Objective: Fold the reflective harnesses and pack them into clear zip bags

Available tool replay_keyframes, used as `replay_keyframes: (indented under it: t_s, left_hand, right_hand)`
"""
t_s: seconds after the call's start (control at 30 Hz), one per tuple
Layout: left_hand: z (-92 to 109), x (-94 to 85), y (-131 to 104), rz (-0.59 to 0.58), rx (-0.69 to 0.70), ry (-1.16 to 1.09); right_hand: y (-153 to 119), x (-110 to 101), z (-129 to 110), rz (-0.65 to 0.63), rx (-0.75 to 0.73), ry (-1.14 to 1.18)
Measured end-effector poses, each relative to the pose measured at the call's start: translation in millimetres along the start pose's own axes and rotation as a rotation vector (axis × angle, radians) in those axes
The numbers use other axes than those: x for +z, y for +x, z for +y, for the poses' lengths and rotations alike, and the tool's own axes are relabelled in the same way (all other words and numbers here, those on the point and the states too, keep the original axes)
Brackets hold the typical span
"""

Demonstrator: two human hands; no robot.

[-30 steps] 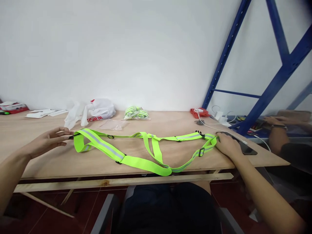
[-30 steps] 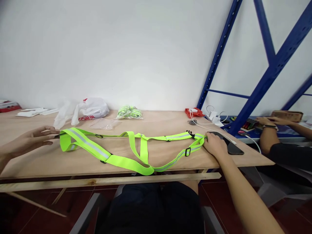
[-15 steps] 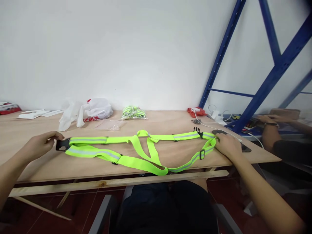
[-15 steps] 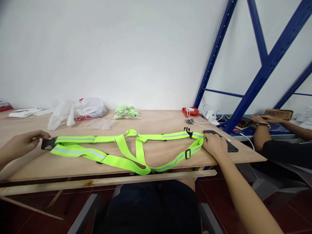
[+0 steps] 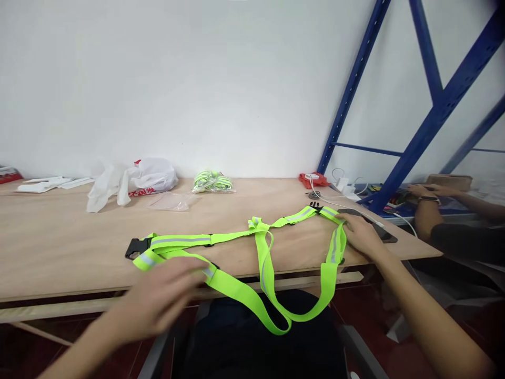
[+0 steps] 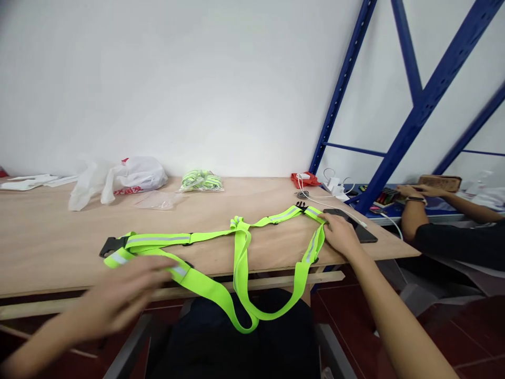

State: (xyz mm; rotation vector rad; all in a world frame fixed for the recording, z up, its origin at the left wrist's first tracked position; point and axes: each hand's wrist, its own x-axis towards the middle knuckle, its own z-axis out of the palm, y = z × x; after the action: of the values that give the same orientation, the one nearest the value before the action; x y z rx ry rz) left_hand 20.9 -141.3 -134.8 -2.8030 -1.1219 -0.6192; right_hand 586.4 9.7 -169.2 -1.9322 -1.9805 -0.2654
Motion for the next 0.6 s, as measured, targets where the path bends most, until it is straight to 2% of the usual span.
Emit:
replay_keyframes:
  t_s: [0.07,0.13,0.2,0.3,0.43,0.5,0.6]
  left_hand:
    - [16,27.1,13,-0.12,0.071,0.053]
    - [16,46.3,21,-0.139,0.06,0.106]
    - [8,56.5,23,-0.131,0.042,0.14]
    - [-1,62.1,22,-0.121,0.014,0.142]
    - [-4,68.5,20,-0.085,-0.008,0.145]
    - [-4,70.5,19,-0.068,-0.009,0.138]
    - [-3,64.8,22,-0.038,-0.046,0.048]
  right_hand:
    - [-3,2,1,0.005,-0.04,0.041]
    - [-12,3,0,0.026,-0.113,0.125]
    - [-29,2,-4,0.058,-0.202,0.228]
    - [-65,-4,-19,0.091,-0.325,0.3]
    - [-110,-9,-49,0.109,-0.455,0.157]
    - [-122,-7,-64,0.146,-0.566,0.043]
    - [-128,0,-84,0.297,-0.749,0.006]
